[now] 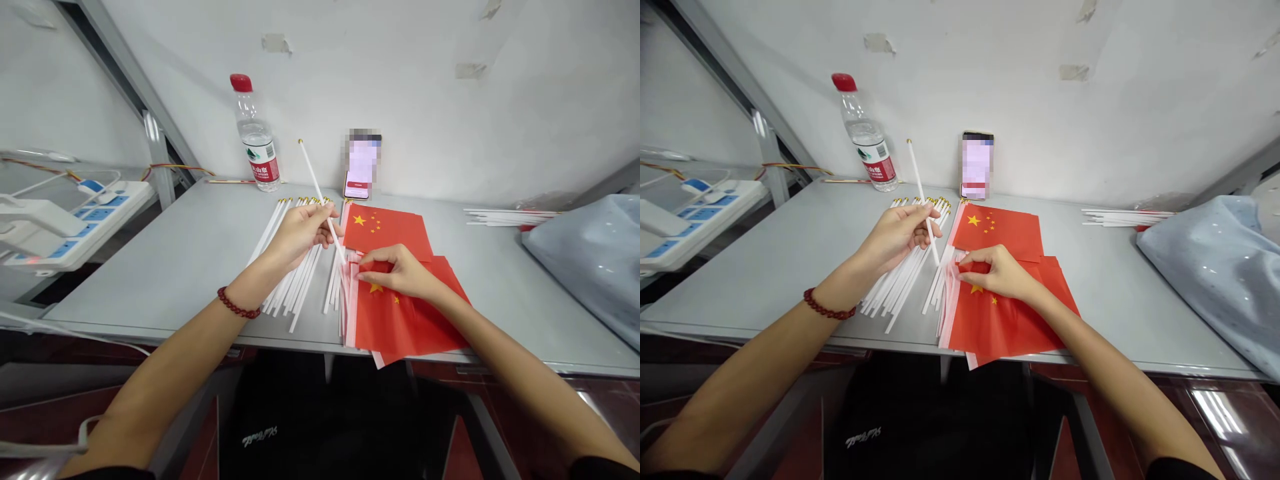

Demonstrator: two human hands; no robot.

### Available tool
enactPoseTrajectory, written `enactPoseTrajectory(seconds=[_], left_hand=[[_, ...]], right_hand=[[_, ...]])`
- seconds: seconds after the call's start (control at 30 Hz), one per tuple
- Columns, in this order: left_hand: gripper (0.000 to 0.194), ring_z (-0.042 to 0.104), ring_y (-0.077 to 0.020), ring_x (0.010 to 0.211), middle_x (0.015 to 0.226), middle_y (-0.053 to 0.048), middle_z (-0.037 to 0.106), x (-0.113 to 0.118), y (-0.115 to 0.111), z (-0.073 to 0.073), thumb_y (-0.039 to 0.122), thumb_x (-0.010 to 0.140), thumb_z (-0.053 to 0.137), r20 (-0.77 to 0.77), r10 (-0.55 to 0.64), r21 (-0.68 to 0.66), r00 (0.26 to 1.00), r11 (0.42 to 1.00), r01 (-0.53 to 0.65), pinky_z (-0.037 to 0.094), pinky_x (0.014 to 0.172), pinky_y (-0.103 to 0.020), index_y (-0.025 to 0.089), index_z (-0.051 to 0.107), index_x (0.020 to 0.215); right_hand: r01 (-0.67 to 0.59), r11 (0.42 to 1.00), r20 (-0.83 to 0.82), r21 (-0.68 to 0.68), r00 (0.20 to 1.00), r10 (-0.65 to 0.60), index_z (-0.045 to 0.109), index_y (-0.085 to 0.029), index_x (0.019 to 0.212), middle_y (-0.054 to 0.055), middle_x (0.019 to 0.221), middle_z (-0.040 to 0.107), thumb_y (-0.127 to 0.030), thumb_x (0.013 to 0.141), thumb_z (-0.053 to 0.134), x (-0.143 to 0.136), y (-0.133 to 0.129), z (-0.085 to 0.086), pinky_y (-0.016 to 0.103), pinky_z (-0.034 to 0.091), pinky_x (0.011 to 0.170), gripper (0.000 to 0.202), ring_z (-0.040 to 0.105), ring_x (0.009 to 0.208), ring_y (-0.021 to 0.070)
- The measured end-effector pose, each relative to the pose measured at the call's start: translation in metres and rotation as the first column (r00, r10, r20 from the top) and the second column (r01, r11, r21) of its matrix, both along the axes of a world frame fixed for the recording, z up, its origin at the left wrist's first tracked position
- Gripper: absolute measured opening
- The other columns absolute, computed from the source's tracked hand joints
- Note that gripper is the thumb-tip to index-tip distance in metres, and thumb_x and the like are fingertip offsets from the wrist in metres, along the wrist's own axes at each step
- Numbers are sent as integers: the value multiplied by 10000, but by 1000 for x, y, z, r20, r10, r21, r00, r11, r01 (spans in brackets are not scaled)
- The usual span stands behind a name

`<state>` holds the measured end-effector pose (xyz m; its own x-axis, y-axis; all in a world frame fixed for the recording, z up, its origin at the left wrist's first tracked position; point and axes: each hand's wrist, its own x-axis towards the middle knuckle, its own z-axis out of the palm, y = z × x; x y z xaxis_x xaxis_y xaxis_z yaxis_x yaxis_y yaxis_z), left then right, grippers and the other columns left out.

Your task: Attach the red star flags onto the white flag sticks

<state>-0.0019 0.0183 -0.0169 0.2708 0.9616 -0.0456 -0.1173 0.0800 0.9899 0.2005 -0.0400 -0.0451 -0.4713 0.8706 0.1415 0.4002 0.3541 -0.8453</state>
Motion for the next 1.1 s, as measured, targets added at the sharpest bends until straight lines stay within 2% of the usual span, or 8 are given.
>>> enactPoseTrajectory(seconds=[0.13,0.27,0.43,0.73,1.1], left_hand=[[275,550,-77,419,587,-44,663,4,-4,-2,392,906,561,-91,2,48,996,999,2,413,415,-178,140,566,795],[296,564,-92,424,594,-51,668,6,-5,-9,417,882,589,-123,-69,63,990,995,77,435,414,-195,155,538,755],[282,577,-97,438,609,-54,671,8,-6,-12,416,881,590,-123,-121,55,985,990,128,447,423,-203,166,537,762],[346,581,-94,440,619,-58,677,9,-7,-13,468,844,622,-134,-131,69,982,988,141,454,428,-201,172,498,717],[308,589,-93,453,615,-44,671,8,-7,-14,426,862,613,-137,-138,81,981,985,150,466,429,-193,167,501,739]], right_hand=[[-102,992,4,-71,995,102,720,-175,812,11,717,674,-258,806,633,1,0,-2,267,485,602,121,592,612,126],[-138,988,20,-72,990,140,737,-185,841,13,743,692,-269,808,637,-1,-1,-1,258,490,600,135,606,624,121],[-144,987,24,-68,989,146,734,-187,847,6,745,697,-255,817,634,-1,-3,0,242,489,589,124,611,608,108],[-126,989,47,-82,990,130,720,-178,828,7,715,668,-303,827,630,-1,-4,2,237,481,557,154,600,572,107],[-126,990,46,-63,991,129,713,-155,829,13,724,679,-281,822,634,0,-3,2,240,467,594,149,595,590,102]])
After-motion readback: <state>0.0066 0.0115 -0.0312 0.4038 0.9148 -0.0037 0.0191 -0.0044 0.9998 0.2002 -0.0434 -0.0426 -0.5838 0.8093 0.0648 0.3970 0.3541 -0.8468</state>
